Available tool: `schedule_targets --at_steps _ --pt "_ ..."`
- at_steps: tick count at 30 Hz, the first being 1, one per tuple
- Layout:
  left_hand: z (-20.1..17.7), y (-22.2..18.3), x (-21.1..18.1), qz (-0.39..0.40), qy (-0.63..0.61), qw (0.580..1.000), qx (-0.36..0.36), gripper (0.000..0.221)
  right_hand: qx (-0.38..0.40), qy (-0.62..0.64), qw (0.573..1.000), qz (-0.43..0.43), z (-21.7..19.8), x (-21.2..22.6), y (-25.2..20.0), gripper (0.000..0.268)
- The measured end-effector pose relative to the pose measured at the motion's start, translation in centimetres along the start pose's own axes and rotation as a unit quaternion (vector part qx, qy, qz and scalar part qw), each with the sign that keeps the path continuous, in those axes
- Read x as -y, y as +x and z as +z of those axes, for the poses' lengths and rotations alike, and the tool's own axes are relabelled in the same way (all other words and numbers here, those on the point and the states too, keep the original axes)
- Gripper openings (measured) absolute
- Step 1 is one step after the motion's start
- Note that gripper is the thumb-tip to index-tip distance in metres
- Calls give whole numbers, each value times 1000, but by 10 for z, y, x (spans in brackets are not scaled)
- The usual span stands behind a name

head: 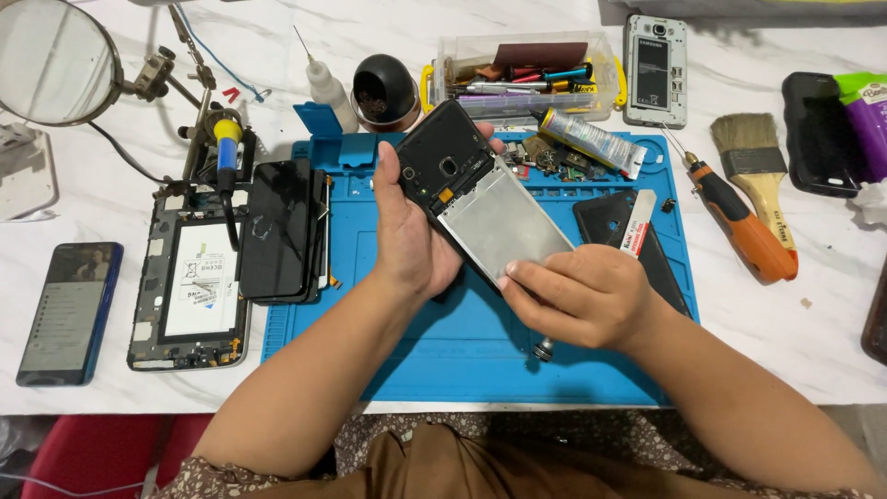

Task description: The person reassembles a disassembled smartphone on a blue work mat. They place the back cover onto the phone body, align it, and then use a screwdriver to fasten screws around the rear camera area. The person also handles a metal shielding plate and positions it inside the phone before securing it with screws.

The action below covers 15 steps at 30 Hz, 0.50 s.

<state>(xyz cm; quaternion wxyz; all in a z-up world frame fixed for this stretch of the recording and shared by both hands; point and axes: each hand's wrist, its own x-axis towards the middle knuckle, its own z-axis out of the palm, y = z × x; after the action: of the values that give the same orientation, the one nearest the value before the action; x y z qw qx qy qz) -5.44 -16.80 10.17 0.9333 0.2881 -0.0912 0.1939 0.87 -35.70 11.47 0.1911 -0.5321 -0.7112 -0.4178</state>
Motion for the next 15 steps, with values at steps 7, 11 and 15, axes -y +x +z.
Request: schedule_targets --at_steps 7,11,15 --pt "-3 -2 4 21 12 1000 15 65 -27 7 999 -20 0 -1 1 9" --pt "0 -3 4 38 14 999 25 59 -48 0 998 -29 -1 -2 3 10" --pt "-1 -3 4 42 25 998 33 61 -61 -4 997 -46 -3 -3 6 11"
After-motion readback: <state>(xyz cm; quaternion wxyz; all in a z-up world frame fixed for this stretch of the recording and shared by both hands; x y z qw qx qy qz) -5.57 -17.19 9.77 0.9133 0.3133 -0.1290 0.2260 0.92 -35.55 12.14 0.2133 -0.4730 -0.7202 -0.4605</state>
